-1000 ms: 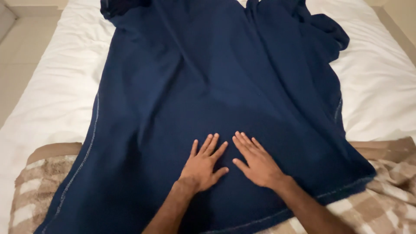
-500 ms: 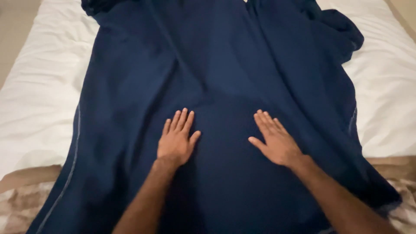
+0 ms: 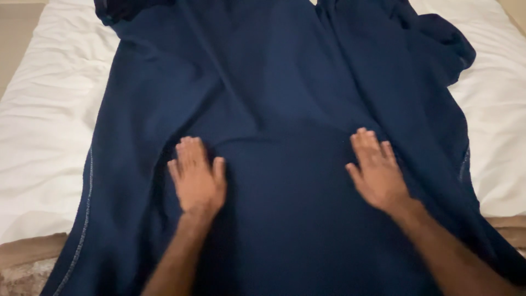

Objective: The person smooths out a dark blue garment on a bed and folds it in half lengthwise. They continue to fold the garment into smaller sections, smoothing the fabric with their hands after each fold to create a neat, compact bundle.

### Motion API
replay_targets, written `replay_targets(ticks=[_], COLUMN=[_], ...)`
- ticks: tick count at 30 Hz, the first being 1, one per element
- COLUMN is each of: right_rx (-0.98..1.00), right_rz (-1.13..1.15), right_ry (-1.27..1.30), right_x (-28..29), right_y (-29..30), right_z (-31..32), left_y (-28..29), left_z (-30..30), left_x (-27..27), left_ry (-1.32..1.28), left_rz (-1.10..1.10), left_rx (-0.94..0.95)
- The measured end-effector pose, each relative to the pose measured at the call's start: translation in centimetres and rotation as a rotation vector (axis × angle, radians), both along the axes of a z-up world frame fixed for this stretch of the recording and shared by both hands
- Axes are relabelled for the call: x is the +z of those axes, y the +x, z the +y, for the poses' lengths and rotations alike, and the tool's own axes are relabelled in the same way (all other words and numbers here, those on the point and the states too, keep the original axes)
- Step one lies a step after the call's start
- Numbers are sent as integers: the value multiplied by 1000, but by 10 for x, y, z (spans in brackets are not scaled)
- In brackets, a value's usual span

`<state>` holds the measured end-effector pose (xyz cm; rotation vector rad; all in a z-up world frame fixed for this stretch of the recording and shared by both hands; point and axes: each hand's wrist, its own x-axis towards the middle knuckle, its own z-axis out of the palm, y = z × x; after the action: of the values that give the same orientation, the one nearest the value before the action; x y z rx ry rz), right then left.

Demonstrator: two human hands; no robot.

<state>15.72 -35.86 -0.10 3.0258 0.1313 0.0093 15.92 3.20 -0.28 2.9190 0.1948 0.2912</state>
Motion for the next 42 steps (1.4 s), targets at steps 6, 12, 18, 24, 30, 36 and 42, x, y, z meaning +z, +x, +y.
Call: replay_targets(ticks=[6,12,18,24,30,36,42], right_rx=[357,185,-67,-389,-386,-285,-316], right_rz=[177,304,298,309,234,90,165], right_ry=[175,166,223,423,298,248,231], right_x=[10,10,-6,3,-10,-32,-26], right_y=[15,69,90,56,20,-11,-44], right_z=[61,55,1,-18,-34,-42,-33], left_y=[13,60,70,35,4,-30,-59], left_z=[-60,-37,3,25,26,17,13], left_x=[-5,-15,-17,-18,-23,-24,-25], left_ry=[-32,-15,-38,-34,-21,29,59], left_rz=[127,158,122,49,2,34,78], left_rx=[-542,-316,-301,-111,-39,29,46])
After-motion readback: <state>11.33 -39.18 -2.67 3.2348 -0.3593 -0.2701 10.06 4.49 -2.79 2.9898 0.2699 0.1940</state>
